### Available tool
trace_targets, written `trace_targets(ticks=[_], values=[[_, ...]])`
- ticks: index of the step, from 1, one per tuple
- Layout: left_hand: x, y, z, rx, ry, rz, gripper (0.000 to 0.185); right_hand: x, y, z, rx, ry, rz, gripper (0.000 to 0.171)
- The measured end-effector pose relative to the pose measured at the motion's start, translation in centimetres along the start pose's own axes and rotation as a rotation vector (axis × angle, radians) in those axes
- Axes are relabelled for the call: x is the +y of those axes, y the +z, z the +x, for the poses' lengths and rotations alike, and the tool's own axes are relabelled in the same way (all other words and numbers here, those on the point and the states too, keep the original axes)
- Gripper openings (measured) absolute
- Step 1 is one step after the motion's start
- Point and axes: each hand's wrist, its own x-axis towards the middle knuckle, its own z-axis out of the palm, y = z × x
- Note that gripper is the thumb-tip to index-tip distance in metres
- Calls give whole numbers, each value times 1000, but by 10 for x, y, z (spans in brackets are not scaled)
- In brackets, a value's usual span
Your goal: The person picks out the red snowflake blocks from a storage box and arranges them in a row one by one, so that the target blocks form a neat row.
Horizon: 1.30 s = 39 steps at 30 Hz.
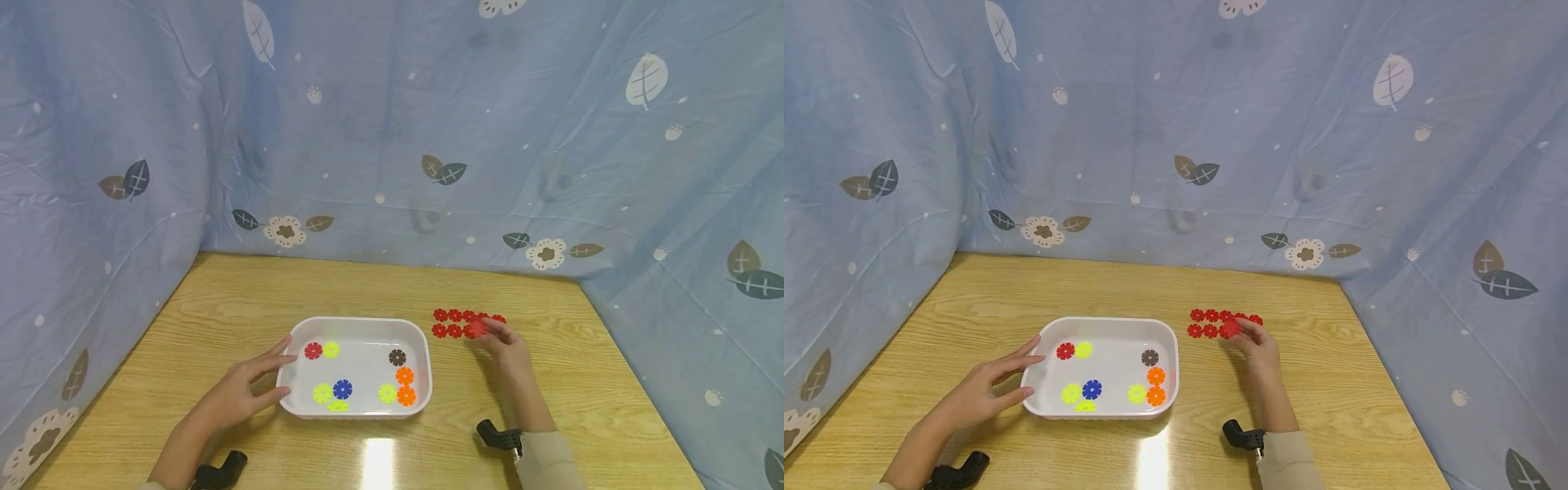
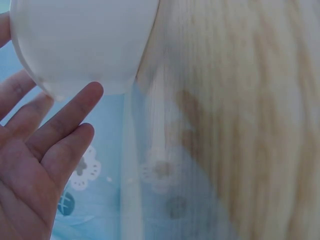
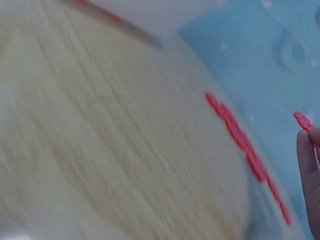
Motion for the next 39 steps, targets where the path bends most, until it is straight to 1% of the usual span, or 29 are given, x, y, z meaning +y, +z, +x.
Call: trace_targets(ticks=[5, 9, 11, 15, 18, 25, 31, 35, 39], values=[[0, 0, 0, -4, 0, -11, 44, 8, -14, 9, 105, 12, -22, 42], [0, 0, 0, -5, 1, -12, 44, 13, -18, 13, 141, 15, -47, 42], [-1, 0, 0, -5, 7, -6, 44, 15, -18, 15, 159, 17, -86, 41], [-2, 0, 1, -11, 23, 21, 45, 17, -18, 17, 192, 25, -232, 39], [-2, 0, 1, -17, 24, 31, 45, 17, -16, 19, 197, 18, -312, 39], [0, 0, 0, -7, -9, 27, 44, 19, -15, 23, 197, -25, -411, 36], [1, -1, 0, -3, -1, 28, 44, 17, -13, 20, 220, -77, -532, 34], [1, -1, 0, 1, 2, 40, 45, 18, -11, 21, 233, -94, -579, 34], [0, 0, 0, -3, -3, 38, 46, 21, -10, 21, 244, -104, -602, 34]])
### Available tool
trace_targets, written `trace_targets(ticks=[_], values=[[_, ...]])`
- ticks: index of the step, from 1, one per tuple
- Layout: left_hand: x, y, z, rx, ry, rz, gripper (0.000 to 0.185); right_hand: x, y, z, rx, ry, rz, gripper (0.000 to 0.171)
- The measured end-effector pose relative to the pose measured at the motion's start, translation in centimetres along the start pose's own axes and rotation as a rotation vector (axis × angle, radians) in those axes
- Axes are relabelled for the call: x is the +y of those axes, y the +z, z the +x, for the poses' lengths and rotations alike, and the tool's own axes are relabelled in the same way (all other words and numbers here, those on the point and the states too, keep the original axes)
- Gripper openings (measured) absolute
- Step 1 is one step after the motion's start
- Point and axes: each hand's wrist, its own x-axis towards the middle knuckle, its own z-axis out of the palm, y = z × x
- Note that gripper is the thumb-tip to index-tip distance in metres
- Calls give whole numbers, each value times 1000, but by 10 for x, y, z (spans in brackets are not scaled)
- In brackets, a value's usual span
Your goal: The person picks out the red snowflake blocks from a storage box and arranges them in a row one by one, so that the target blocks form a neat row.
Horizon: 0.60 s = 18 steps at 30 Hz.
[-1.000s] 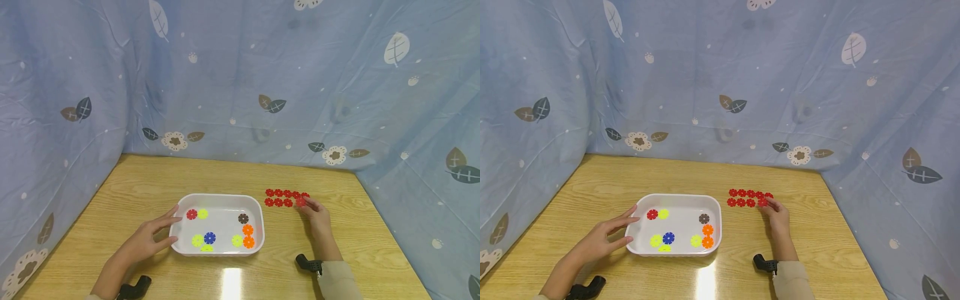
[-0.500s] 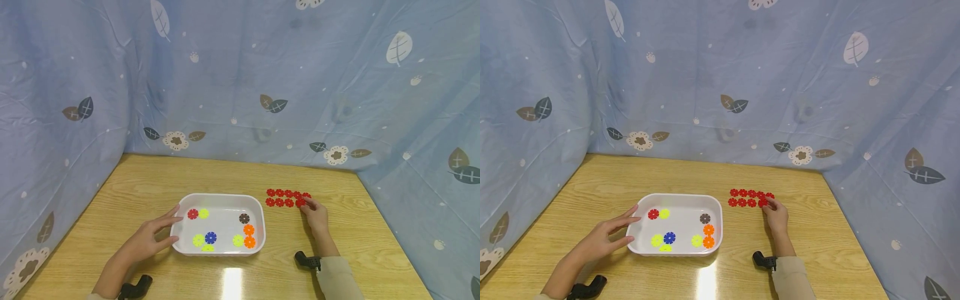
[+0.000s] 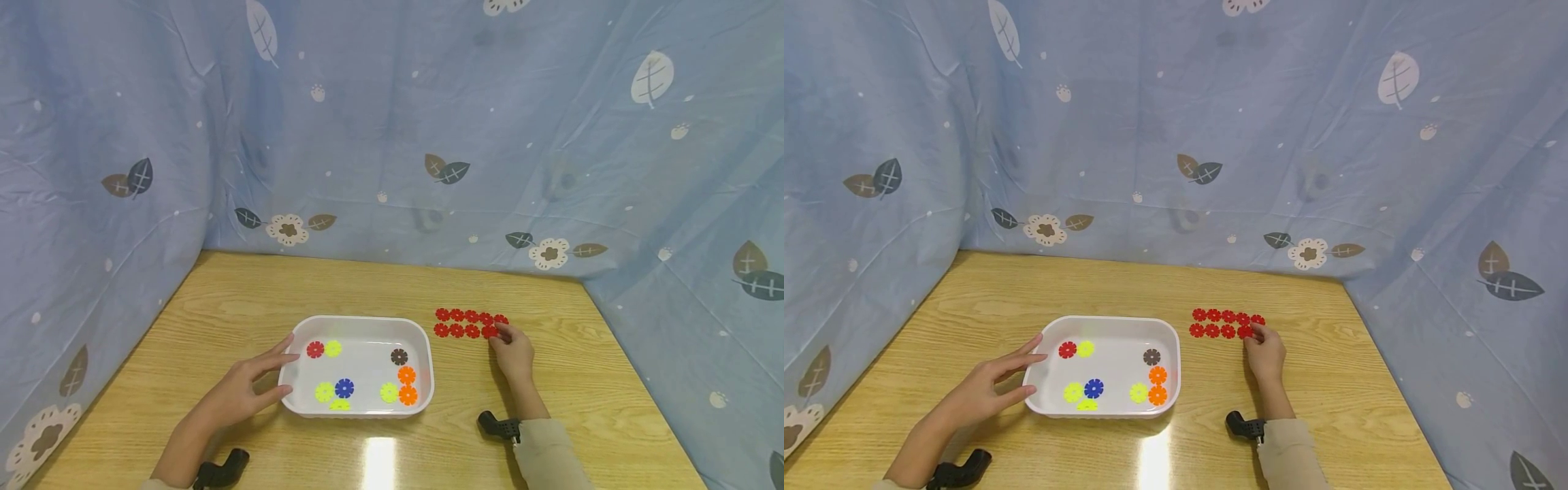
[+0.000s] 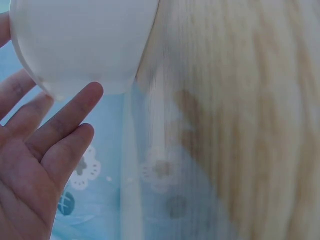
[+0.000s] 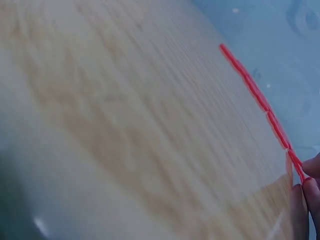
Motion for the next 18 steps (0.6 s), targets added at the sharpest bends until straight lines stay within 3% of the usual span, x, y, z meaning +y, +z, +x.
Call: trace_targets(ticks=[11, 18], values=[[-3, 1, 0, 5, 18, 3, 45, -1, -1, -4, 14, -3, 47, 37], [-3, 1, 0, -2, 5, -3, 44, -18, -4, -16, -56, -65, 124, 38]])
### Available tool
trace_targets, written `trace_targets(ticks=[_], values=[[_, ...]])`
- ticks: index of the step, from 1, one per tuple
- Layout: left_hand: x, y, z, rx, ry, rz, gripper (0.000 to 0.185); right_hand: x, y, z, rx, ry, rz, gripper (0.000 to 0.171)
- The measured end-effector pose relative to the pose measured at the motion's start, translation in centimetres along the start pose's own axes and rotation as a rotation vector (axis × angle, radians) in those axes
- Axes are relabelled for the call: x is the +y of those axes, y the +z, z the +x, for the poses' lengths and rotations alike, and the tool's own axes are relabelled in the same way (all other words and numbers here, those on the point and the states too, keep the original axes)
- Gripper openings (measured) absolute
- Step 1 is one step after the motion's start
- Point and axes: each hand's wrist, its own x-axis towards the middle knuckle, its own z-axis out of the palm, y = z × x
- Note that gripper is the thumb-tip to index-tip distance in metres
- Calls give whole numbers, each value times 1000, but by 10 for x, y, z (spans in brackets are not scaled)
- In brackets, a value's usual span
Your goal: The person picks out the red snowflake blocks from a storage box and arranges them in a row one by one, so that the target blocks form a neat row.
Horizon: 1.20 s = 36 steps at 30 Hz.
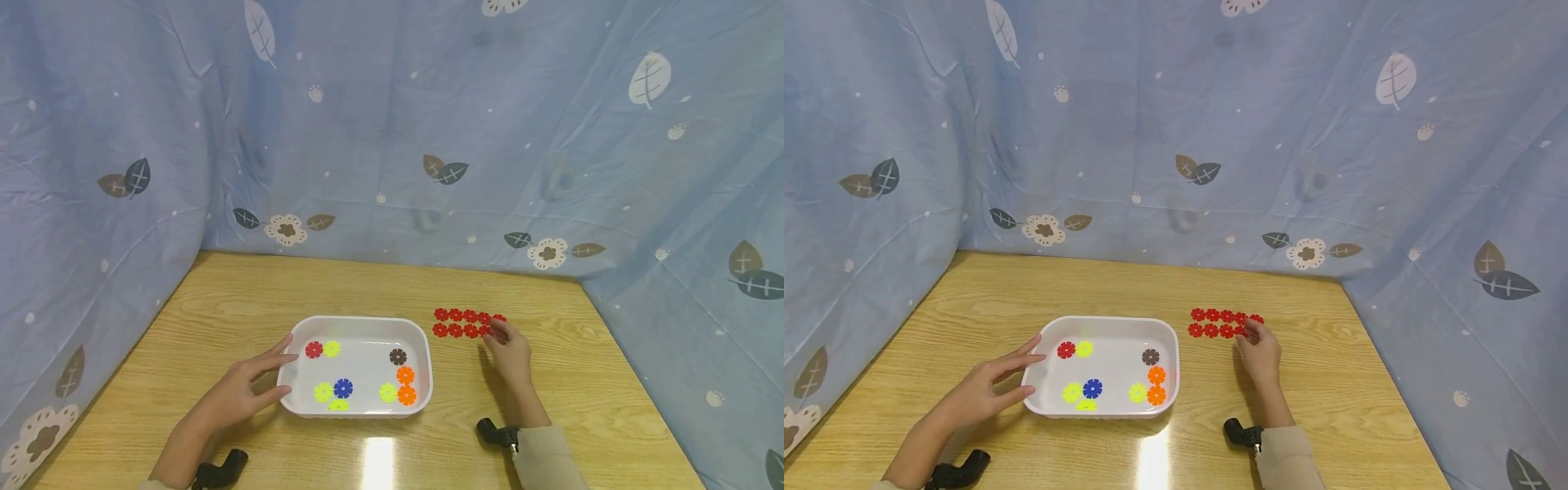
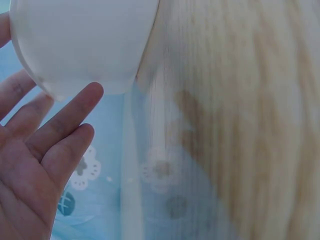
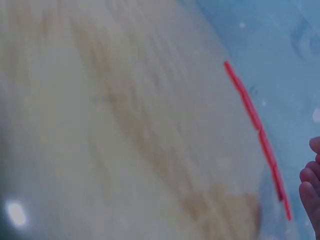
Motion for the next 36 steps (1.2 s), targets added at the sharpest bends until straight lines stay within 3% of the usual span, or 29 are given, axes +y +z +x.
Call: trace_targets(ticks=[7, 21, 28, 36], values=[[0, 0, 0, -6, -18, -9, 45, -26, 7, -15, -112, -64, 94, 42], [2, -1, 0, 0, -15, 19, 45, -85, 42, -46, -311, -300, 308, 44], [1, -1, 0, 12, 8, 0, 45, -124, 57, -66, -445, -343, 300, 49], [1, -1, 0, -1, -5, -17, 45, -138, 95, -72, -570, -355, 283, 49]])
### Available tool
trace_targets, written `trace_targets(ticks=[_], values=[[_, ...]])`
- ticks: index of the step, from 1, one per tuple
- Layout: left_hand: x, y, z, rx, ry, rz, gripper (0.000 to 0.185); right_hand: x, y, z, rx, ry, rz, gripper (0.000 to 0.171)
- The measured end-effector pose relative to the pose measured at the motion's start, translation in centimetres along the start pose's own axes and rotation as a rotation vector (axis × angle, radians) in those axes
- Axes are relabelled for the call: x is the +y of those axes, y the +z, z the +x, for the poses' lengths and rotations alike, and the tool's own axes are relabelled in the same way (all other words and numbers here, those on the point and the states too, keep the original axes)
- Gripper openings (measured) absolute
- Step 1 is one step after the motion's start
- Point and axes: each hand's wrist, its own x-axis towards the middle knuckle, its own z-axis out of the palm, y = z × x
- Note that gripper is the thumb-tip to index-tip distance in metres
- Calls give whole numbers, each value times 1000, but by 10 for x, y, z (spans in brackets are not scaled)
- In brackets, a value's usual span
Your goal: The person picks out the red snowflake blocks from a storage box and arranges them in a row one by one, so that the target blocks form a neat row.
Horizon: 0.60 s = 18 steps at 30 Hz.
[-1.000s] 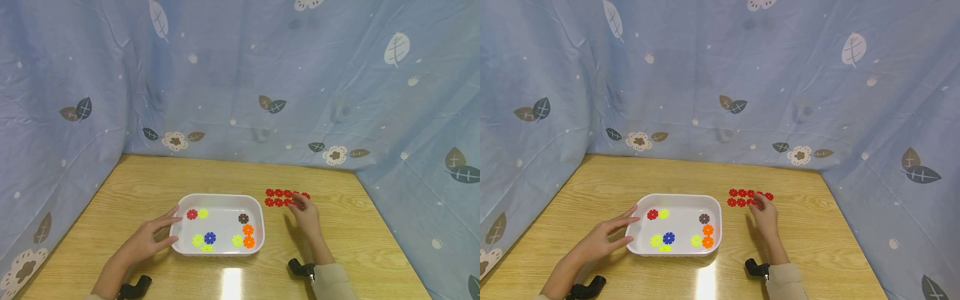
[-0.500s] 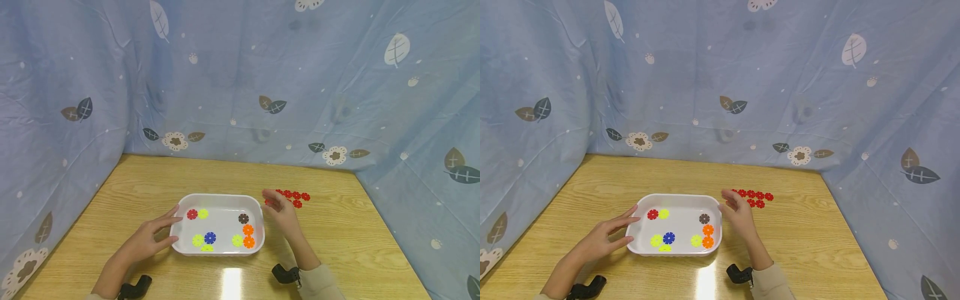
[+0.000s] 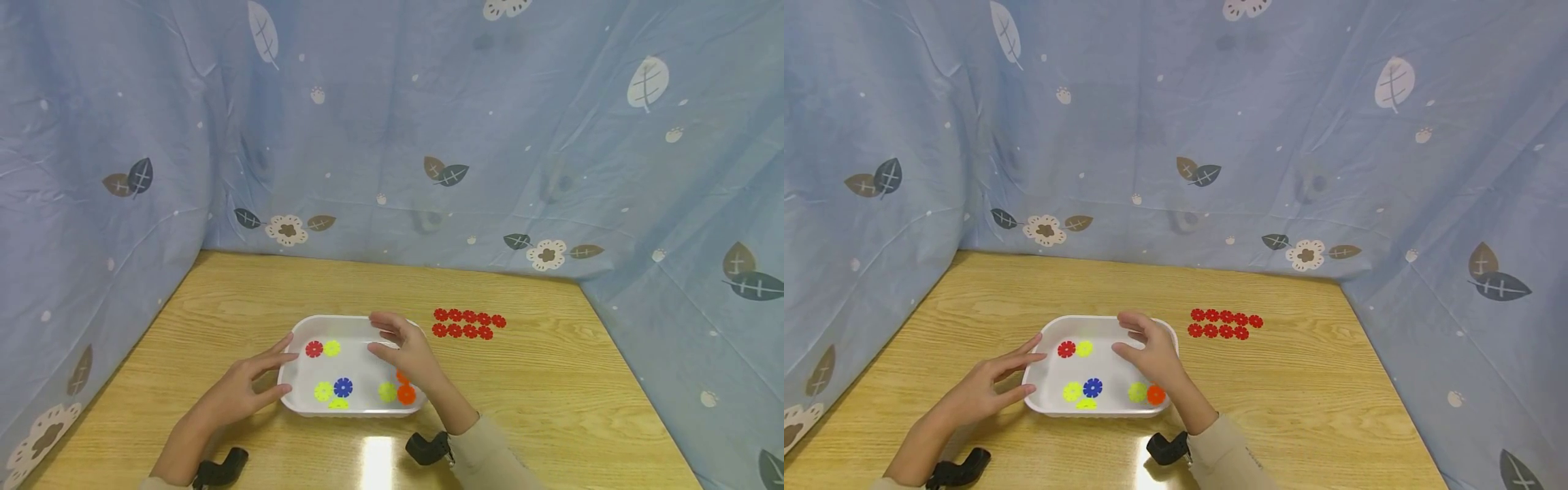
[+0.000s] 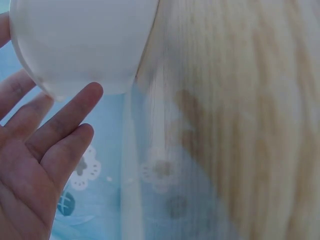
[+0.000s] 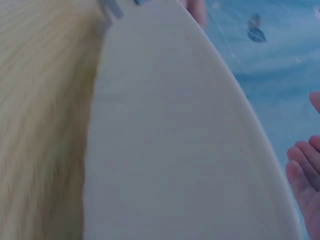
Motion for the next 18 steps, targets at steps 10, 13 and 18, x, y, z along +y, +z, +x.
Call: trace_targets(ticks=[10, 13, 18], values=[[0, 0, 0, 4, 22, 5, 43, 7, 49, 25, -68, 58, -33, 43], [1, -1, 0, -3, 37, 4, 43, 13, 59, 34, -57, 82, -54, 43], [2, -2, 0, -5, 58, 31, 43, 15, 73, 47, -27, 139, -125, 41]])
